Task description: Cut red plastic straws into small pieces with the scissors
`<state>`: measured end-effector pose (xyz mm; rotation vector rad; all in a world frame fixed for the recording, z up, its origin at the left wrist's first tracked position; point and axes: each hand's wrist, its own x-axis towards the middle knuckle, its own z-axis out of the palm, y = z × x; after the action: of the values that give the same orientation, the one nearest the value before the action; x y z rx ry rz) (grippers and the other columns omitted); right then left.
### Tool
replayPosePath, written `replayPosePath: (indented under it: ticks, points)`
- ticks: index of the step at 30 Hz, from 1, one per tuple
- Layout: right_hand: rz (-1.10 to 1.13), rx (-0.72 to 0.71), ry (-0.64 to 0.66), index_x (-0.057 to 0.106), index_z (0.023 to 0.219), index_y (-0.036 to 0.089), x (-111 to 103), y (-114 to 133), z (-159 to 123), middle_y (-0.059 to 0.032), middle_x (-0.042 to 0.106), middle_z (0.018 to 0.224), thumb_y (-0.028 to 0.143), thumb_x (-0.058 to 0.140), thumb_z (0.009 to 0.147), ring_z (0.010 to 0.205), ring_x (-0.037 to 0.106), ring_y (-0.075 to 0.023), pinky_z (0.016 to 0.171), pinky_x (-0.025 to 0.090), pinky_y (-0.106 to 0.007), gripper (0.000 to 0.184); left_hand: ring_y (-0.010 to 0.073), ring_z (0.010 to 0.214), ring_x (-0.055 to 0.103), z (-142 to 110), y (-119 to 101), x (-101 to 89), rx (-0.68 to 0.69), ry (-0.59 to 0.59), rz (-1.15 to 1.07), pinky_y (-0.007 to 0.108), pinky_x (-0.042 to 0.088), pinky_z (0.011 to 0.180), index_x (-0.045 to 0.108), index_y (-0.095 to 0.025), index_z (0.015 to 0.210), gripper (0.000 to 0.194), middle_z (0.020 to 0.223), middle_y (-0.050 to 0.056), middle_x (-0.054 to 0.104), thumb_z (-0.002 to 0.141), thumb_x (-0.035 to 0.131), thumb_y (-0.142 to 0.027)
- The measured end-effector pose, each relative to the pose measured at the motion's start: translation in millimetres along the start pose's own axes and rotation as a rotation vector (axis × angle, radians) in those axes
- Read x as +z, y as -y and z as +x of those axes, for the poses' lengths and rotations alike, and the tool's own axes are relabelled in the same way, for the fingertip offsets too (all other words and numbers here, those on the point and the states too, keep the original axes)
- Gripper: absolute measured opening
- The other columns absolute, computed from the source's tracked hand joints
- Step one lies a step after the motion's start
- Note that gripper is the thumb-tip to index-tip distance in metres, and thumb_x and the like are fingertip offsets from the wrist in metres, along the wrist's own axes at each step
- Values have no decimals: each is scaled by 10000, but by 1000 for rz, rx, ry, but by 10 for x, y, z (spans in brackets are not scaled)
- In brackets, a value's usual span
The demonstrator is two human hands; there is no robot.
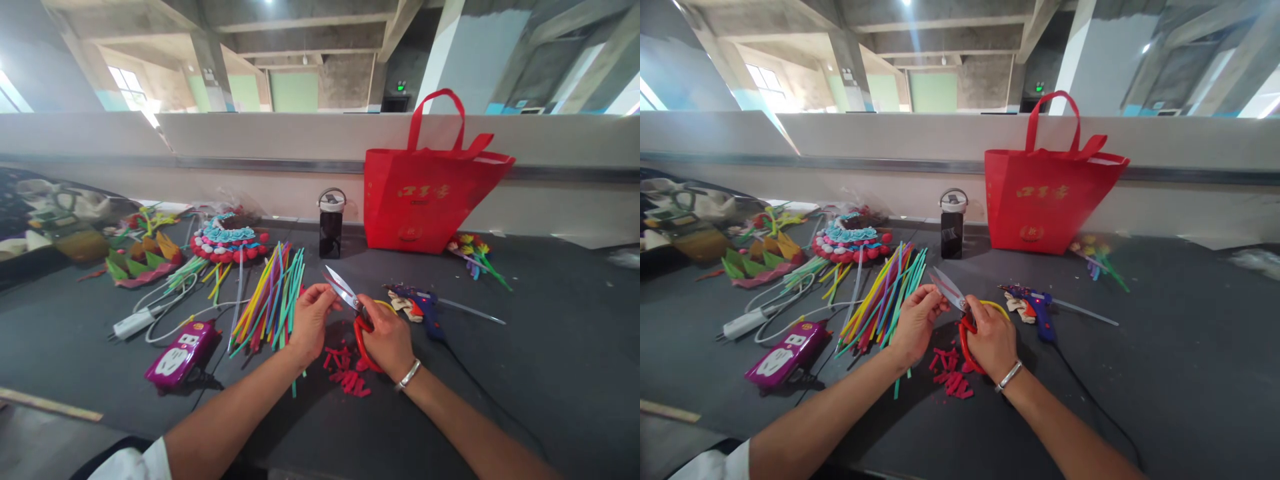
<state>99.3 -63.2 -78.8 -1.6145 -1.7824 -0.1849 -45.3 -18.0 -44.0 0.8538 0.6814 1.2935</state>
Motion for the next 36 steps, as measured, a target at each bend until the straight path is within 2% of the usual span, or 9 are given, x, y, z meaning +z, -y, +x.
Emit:
replayPosePath:
  ticks: [8,15,17,20,23,25,28,33,36]
  points:
    - [-24,15,3,603,1187,216,1,-3,10,-69,704,1019,148,528,774,935,647,-217,817,493,-319,426,85,595,554,-15,52,-13,-23,18,-33,228,440,634,608,-157,712,143,683,-17,609,702,727,-235]
    - [19,31,21,603,1174,209,26,-22,-4,-59,718,943,159,496,793,809,671,-192,717,496,-280,399,92,608,560,-37,62,8,-49,54,-20,234,445,638,639,-154,746,154,700,1,627,701,730,-269]
    - [45,69,11,608,1159,212,20,-47,16,-50,722,905,203,508,812,758,671,-186,684,489,-272,361,96,604,556,0,41,-10,-17,26,46,238,440,634,645,-157,754,162,697,2,626,690,734,-276]
    - [118,151,-38,614,1132,208,4,-104,55,-45,720,855,314,525,844,710,666,-185,662,484,-272,320,97,613,532,127,-4,-96,116,-51,239,226,415,616,653,-160,744,141,678,-7,608,691,722,-272]
    - [233,238,-74,596,1130,205,-13,-158,83,-41,718,834,380,520,856,723,674,-191,663,490,-277,334,99,593,503,296,-49,-226,195,-122,401,219,380,577,658,-162,729,134,642,-17,589,685,713,-275]
    - [299,276,-81,567,1154,199,-29,-177,92,-40,720,843,395,524,854,741,682,-195,665,494,-279,361,96,562,481,393,-68,-309,210,-128,488,219,361,556,656,-164,709,122,615,-24,573,674,710,-268]
    - [270,292,-73,568,1159,188,-68,-181,102,-58,727,878,415,518,856,773,687,-207,682,493,-290,382,97,528,463,488,-66,-404,215,-80,633,225,344,538,659,-169,675,92,582,-27,567,669,693,-254]
    - [144,239,-51,648,1093,206,-120,-220,134,-72,733,923,421,471,889,814,692,-206,738,487,-290,346,114,527,488,571,31,-538,195,25,806,227,345,533,664,-181,668,33,560,-26,574,649,673,-207]
    - [145,257,-61,659,1085,212,-116,-273,150,-70,737,911,444,457,897,802,695,-206,729,486,-285,360,122,532,507,606,91,-610,172,63,870,230,350,535,679,-187,694,72,571,-22,592,637,647,-155]
